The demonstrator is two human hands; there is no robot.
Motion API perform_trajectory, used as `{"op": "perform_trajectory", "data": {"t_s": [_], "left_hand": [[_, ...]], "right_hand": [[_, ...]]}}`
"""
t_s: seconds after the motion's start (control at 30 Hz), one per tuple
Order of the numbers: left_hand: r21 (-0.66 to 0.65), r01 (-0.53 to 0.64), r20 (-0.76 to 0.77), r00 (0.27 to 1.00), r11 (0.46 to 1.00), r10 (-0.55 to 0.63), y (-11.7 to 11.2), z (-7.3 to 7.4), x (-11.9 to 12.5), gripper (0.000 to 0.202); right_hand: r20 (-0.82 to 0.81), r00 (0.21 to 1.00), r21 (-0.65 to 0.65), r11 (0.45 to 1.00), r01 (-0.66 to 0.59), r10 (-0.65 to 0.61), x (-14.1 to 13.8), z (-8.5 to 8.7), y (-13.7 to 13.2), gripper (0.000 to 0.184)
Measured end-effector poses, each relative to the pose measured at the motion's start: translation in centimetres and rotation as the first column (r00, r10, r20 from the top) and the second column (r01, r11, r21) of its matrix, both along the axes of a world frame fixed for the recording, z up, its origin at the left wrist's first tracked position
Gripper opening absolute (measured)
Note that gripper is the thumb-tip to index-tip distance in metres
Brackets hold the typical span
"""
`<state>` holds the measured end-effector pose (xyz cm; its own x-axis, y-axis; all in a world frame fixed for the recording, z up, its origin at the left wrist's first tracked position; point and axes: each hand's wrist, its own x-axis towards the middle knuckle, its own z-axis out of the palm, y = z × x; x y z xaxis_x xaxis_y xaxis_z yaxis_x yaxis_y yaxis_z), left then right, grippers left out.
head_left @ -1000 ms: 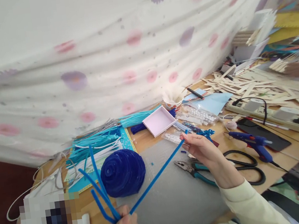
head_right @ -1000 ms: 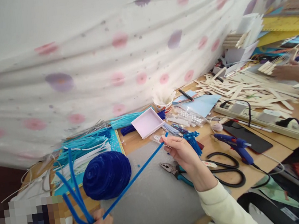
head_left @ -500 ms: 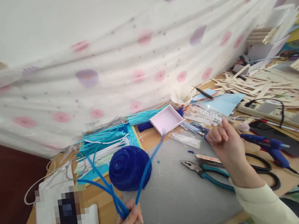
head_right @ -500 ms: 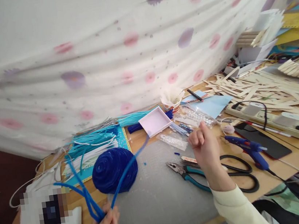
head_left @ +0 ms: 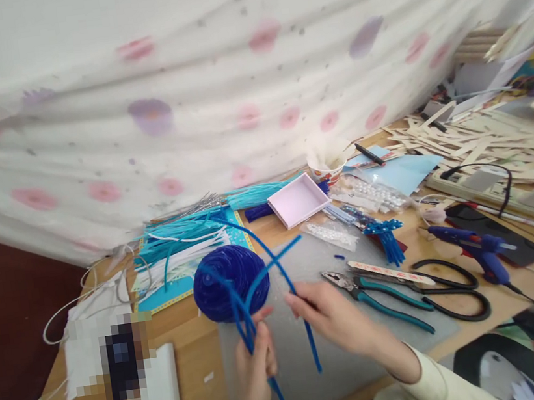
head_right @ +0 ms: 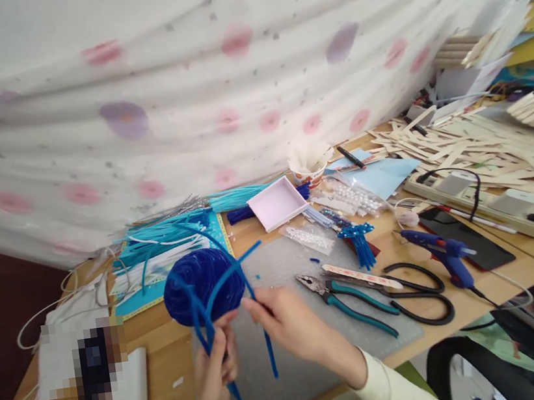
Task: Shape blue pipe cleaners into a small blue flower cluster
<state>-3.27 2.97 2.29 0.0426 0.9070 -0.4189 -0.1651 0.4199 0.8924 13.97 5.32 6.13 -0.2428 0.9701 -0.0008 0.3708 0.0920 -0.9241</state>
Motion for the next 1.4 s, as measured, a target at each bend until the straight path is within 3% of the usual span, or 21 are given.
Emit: {"op": "perform_trajectory", "data": {"t_s": [0.1,0.2,0.27,0.33,0.4,0.47,0.6,0.7,0.77,0.93,1.03,1.17,1.27,1.33,1.4], "left_hand": [[0.076,-0.207,0.047,0.978,0.975,0.204,0.9,0.6,0.9,0.069],[0.148,-0.308,0.069,0.951,0.940,0.301,1.7,1.9,1.4,0.058],[0.183,-0.355,0.152,0.931,0.917,0.331,2.0,2.6,1.0,0.059],[0.208,-0.392,0.223,0.911,0.896,0.347,2.1,3.1,0.2,0.057],[0.226,-0.420,0.245,0.898,0.879,0.367,2.2,3.3,-0.8,0.054],[0.219,-0.433,0.245,0.892,0.874,0.381,2.0,3.2,-1.4,0.053],[0.182,-0.440,0.232,0.888,0.879,0.396,1.4,2.8,-1.7,0.053],[0.155,-0.458,0.219,0.880,0.876,0.421,1.0,2.2,-1.7,0.054],[0.138,-0.464,0.209,0.877,0.875,0.432,0.8,1.7,-1.8,0.054],[0.112,-0.459,0.206,0.879,0.882,0.431,1.4,1.0,-1.9,0.053],[0.115,-0.451,0.209,0.882,0.885,0.422,2.0,1.2,-1.6,0.054],[0.116,-0.410,0.219,0.899,0.905,0.379,2.4,1.8,-0.9,0.055],[0.117,-0.409,0.209,0.901,0.905,0.380,2.3,2.1,-0.5,0.055],[0.096,-0.427,0.204,0.893,0.899,0.402,2.1,2.1,-0.3,0.056],[0.068,-0.444,0.200,0.884,0.894,0.423,1.9,2.0,-0.1,0.057]], "right_hand": [[0.260,0.941,0.010,0.974,-0.226,0.215,-1.3,0.0,-1.2,0.034],[0.279,0.880,-0.019,0.919,-0.394,0.384,-1.5,-0.4,-1.2,0.031],[0.287,0.900,-0.052,0.944,-0.327,0.328,-0.5,-1.2,-0.1,0.032],[0.388,0.912,-0.058,0.991,-0.117,0.130,0.7,-2.2,1.8,0.028],[0.485,0.874,-0.030,0.998,0.055,-0.033,1.4,-3.5,3.8,0.026],[0.547,0.831,-0.024,0.990,0.139,-0.103,1.1,-4.6,5.5,0.024],[0.625,0.776,-0.072,0.983,0.170,-0.088,-1.2,-6.0,6.9,0.031],[0.656,0.751,-0.093,0.980,0.179,-0.075,-1.5,-6.0,6.9,0.034],[0.674,0.731,-0.074,0.975,0.210,-0.107,0.0,-5.6,6.6,0.033],[0.722,0.631,0.043,0.928,0.369,-0.284,7.1,-3.9,4.7,0.018],[0.738,0.594,0.072,0.913,0.402,-0.321,9.8,-4.0,3.7,0.015],[0.747,0.599,0.064,0.927,0.370,-0.290,10.4,-5.8,3.7,0.011],[0.736,0.609,0.065,0.927,0.370,-0.295,9.9,-7.0,4.4,0.025],[0.713,0.626,0.080,0.924,0.375,-0.316,9.5,-6.8,4.8,0.019],[0.674,0.657,0.105,0.924,0.367,-0.337,9.5,-5.6,4.6,0.009]]}}
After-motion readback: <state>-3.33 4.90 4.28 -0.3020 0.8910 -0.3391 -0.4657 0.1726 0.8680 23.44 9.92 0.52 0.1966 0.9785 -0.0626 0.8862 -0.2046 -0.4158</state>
